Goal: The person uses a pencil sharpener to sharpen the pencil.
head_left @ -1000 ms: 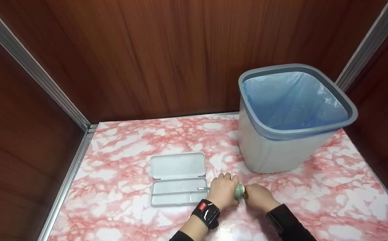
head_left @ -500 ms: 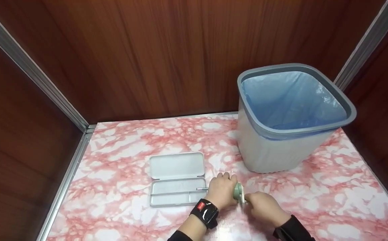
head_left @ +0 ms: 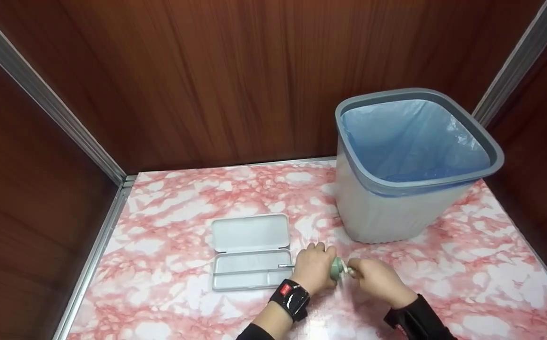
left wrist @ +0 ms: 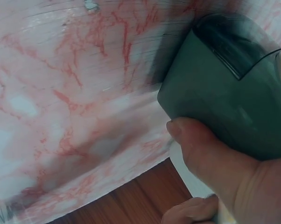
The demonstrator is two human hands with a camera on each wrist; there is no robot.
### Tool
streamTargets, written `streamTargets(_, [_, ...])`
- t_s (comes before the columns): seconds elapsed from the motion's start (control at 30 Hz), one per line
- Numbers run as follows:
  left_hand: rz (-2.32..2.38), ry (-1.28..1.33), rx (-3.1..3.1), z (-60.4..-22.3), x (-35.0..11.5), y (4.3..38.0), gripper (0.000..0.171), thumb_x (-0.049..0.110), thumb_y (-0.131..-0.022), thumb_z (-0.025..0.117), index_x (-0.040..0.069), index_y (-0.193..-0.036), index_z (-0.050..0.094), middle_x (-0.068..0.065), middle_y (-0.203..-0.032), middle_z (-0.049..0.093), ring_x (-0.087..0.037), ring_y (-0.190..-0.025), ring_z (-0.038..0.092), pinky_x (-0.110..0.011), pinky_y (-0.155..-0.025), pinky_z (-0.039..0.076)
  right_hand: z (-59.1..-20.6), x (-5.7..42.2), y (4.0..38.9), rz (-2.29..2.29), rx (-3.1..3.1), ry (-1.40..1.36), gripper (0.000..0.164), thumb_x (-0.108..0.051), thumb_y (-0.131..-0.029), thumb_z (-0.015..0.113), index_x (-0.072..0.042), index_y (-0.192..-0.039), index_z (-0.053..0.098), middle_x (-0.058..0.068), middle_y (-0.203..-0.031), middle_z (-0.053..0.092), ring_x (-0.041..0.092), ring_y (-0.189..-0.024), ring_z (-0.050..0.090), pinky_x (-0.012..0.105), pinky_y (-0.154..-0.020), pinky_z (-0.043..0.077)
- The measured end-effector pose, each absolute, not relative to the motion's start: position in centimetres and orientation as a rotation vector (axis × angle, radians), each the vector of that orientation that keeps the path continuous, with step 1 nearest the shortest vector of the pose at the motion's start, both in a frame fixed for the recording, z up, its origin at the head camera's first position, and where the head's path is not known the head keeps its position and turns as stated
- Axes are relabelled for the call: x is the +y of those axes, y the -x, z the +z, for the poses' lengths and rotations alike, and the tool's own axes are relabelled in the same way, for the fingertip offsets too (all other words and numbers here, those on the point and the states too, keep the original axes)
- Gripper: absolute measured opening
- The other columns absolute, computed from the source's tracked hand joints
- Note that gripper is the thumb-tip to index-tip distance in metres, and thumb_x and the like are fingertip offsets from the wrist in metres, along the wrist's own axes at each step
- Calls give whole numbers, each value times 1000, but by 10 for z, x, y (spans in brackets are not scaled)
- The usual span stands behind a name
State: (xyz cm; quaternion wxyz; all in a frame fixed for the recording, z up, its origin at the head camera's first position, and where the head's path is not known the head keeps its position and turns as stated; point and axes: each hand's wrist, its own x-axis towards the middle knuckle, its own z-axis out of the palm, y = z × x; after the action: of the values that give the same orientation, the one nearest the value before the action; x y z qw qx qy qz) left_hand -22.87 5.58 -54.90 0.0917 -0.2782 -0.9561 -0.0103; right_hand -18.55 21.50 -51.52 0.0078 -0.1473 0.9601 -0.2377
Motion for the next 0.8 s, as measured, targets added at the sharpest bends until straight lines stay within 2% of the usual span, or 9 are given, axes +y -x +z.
streamTargets(0.2, [-40, 833, -2859, -548, 58, 229, 61, 54, -48, 81, 23, -91, 51, 4, -86, 59, -15, -75, 54, -27, -56, 44, -512, 218, 191, -803, 2963, 471, 20, 1, -69, 60, -15, -64, 50, -9, -58, 39, 7, -56, 37, 23, -55, 31])
streamTargets(0.4, [-30, 847, -2870, -547, 56, 229, 61, 54, -49, 80, 22, -91, 51, 4, -86, 59, -14, -73, 53, -27, -55, 42, -510, 216, 197, -853, 2927, 418, 19, 4, -71, 56, -13, -63, 50, -8, -58, 40, 8, -57, 39, 23, -57, 33])
streamTargets(0.63, [-14, 856, -2851, -549, 54, 229, 61, 55, -49, 80, 22, -91, 51, 4, -84, 58, -13, -71, 52, -25, -54, 42, -512, 214, 211, -867, 2929, 364, 5, -3, -78, 58, -6, -75, 62, -2, -64, 53, 13, -62, 50, 32, -61, 42])
streamTargets(0.8, [-24, 862, -2834, -549, 56, 228, 65, 54, -49, 80, 22, -99, 52, 4, -86, 59, -14, -73, 54, -27, -55, 44, -518, 214, 226, -827, 2951, 318, 6, -7, -80, 59, -3, -76, 60, 3, -67, 56, 18, -63, 51, 34, -60, 42])
